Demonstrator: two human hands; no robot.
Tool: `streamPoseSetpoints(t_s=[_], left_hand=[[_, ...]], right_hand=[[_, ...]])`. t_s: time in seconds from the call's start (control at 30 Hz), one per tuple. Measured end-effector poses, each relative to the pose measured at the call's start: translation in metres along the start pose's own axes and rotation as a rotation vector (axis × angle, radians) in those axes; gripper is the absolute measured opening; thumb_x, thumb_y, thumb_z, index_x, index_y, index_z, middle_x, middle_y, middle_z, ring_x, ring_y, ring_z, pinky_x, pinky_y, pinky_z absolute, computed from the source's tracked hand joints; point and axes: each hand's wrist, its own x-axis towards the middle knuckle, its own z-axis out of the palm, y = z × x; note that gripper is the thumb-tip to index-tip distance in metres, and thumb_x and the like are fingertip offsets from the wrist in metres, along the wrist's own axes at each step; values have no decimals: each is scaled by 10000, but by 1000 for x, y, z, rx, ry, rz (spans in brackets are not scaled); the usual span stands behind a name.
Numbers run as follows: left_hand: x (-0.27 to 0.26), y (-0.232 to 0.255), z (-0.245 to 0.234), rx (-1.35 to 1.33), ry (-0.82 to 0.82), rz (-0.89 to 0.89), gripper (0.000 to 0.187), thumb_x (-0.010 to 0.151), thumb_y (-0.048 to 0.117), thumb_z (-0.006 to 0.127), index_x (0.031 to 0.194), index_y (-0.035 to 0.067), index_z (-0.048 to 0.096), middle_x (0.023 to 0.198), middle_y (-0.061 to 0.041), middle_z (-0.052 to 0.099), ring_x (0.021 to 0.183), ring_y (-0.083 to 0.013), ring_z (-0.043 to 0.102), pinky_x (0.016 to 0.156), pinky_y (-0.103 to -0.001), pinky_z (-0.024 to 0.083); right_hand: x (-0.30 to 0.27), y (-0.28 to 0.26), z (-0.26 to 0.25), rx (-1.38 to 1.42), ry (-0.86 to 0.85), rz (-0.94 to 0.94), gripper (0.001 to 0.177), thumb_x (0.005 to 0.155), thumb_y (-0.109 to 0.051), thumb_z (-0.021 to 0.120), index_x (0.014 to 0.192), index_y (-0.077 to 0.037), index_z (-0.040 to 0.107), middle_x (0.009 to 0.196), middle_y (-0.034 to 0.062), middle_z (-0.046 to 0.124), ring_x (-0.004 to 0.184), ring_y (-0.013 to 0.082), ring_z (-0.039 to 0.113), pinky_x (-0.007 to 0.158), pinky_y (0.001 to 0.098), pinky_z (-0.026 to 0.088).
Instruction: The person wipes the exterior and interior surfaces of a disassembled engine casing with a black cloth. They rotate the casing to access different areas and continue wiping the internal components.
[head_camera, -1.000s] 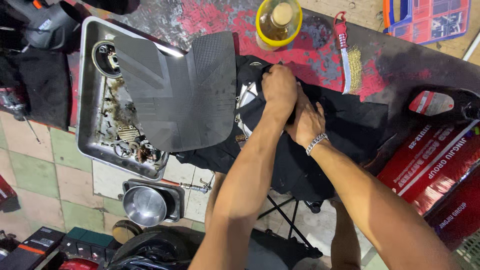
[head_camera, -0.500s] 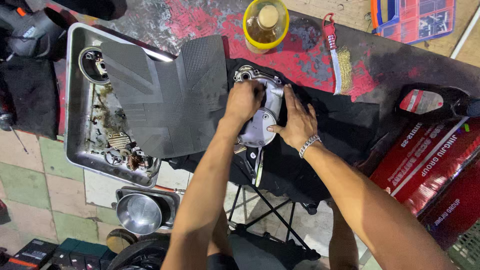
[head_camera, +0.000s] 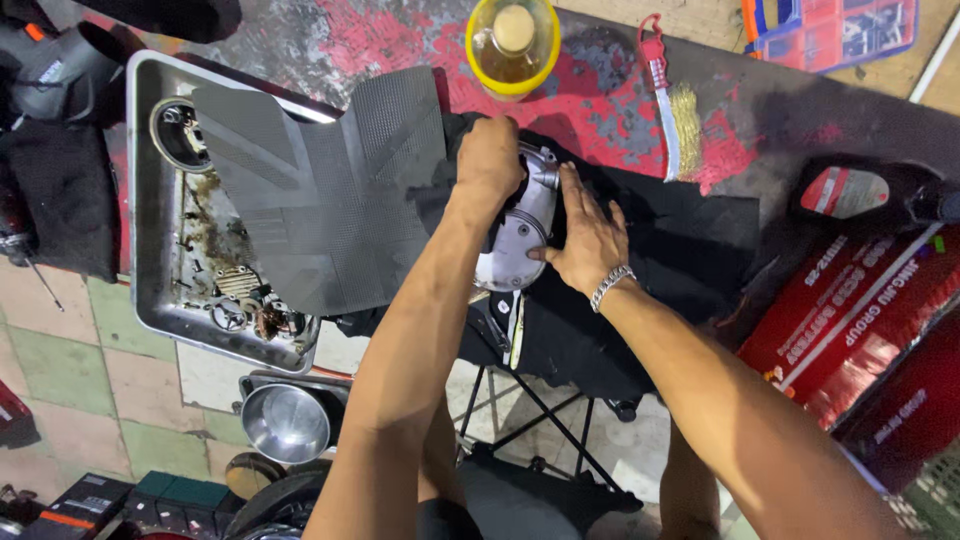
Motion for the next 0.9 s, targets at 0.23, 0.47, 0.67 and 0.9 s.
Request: streamPoseSetpoints(t_s=[0.23, 0.47, 0.67, 0.9], left_hand=[[3, -5, 3, -103, 18, -43, 131, 725, 80, 756, 834, 10, 739, 906, -265, 717, 901, -450, 710, 802, -508, 578], [5, -7, 20, -39, 137, -24, 194, 717, 31, 721, 905, -9, 694, 944, -281, 699, 889, -472, 694, 770, -530, 568], [-20, 1, 23, -21, 253, 60, 159, 745, 24, 686, 904, 29, 680, 941, -215, 688, 847, -434, 695, 747, -530, 557], [-54, 7, 45, -275, 570, 80, 94, 851, 55, 651, 927, 17, 611, 1006, -196, 624, 820, -437, 651, 703, -534, 529]], right_hand=[[1, 0, 1, 22, -9, -7, 1324, 626, -467, 920, 1613, -184, 84, 1689, 21, 215, 1494, 233, 343, 1186, 564, 220], [1, 3, 1, 37, -18, -10, 1333, 628, -481, 915, 1617, -176, 75, 1695, 25, 198, 1495, 231, 340, 1192, 571, 212], [0, 1, -2, 42, -30, 6, 1304, 636, -452, 921, 1610, -183, 96, 1697, 9, 198, 1500, 221, 323, 1195, 568, 193], [0, -1, -1, 13, -10, 7, 1300, 640, -430, 923, 1616, -171, 104, 1693, 20, 216, 1509, 215, 323, 1197, 559, 202]])
